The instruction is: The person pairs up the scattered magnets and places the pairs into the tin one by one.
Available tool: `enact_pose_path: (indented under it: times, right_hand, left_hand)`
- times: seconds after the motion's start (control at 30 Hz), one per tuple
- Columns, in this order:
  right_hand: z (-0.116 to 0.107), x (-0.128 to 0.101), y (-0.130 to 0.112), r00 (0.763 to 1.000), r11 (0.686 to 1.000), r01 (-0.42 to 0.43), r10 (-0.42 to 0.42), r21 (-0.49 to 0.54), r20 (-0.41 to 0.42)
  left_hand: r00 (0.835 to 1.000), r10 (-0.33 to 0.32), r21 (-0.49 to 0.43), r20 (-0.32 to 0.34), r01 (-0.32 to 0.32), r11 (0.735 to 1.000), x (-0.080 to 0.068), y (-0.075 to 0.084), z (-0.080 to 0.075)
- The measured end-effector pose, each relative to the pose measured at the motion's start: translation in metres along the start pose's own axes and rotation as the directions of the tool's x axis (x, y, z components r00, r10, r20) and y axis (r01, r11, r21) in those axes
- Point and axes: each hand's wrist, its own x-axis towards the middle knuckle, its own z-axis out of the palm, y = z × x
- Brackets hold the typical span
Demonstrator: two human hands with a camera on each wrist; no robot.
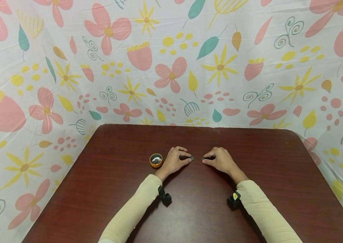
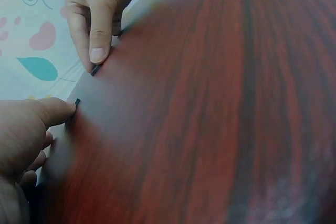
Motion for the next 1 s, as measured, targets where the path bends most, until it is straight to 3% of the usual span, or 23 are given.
enact_pose_path:
  times: [0.4,1.0]
  right_hand:
    - [0.009,0.007,-0.007,0.999,0.999,0.045,-0.045,0.007,-0.004]
    - [0.01,0.008,-0.007,0.999,1.0,0.031,-0.031,-0.001,0.011]
  left_hand:
    - [1.0,0.02,0.028,-0.013,-0.02,0.999,0.003,0.006,0.005]
    - [1.0,0.007,0.03,0.008,-0.007,1.0,0.006,0.007,0.009]
